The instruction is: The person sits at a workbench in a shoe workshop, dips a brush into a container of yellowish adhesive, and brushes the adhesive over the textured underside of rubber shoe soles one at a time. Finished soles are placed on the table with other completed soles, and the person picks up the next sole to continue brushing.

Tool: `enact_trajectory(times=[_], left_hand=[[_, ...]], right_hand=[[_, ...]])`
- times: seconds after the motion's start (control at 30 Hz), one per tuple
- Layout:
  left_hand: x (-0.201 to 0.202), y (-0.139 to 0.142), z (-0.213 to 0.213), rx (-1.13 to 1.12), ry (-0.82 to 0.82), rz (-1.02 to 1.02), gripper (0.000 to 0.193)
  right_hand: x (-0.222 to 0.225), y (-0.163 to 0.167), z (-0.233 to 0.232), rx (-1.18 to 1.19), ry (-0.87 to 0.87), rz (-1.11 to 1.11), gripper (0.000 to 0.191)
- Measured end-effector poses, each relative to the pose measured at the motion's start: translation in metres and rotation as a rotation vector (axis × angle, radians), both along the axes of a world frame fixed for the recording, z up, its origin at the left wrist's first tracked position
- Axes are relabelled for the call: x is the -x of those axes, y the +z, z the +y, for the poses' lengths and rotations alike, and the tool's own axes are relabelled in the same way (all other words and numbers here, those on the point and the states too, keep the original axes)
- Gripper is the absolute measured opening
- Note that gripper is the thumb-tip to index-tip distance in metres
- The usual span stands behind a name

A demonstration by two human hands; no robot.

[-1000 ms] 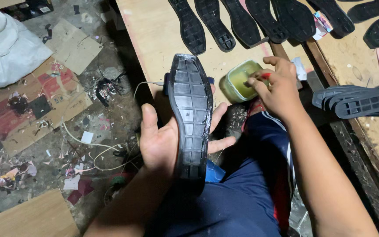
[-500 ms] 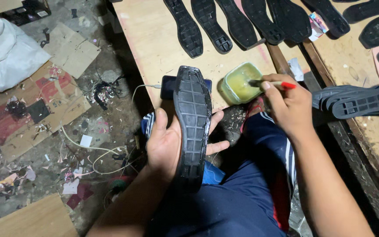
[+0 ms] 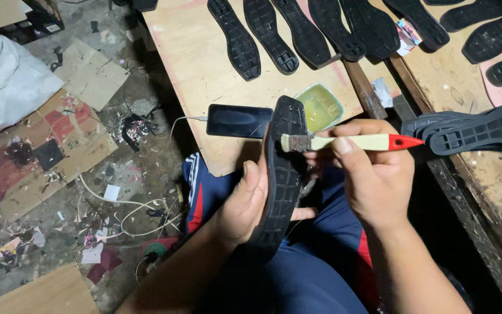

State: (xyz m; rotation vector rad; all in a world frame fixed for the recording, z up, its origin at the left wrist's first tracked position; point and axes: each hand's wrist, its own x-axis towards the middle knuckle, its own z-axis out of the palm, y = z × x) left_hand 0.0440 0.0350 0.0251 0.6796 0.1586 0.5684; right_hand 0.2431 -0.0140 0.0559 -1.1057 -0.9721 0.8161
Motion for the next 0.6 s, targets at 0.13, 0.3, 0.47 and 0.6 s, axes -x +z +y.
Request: enact_trajectory(times=[0.13, 0.3, 0.47, 0.6], left_hand=[[-0.002, 0.005, 0.0, -0.017, 0.017, -0.034, 0.096], [0.0, 0.009, 0.002, 0.005, 0.019, -0.051, 0.094], [-0.004, 0.007, 0.002, 0.026, 0.09, -0.064, 0.088], [-0.005, 0.004, 0.004, 0.086, 0.07, -0.14, 0.083]], right_hand=[[0.016, 0.009, 0.007, -0.015, 0.011, 0.053, 0.013], [0.024, 0.012, -0.003, 0.007, 0.02, -0.224, 0.011], [0.025, 0.01, -0.011, -0.028, 0.078, -0.337, 0.011], [0.028, 0.01, -0.015, -0.038, 0.08, -0.361, 0.011]])
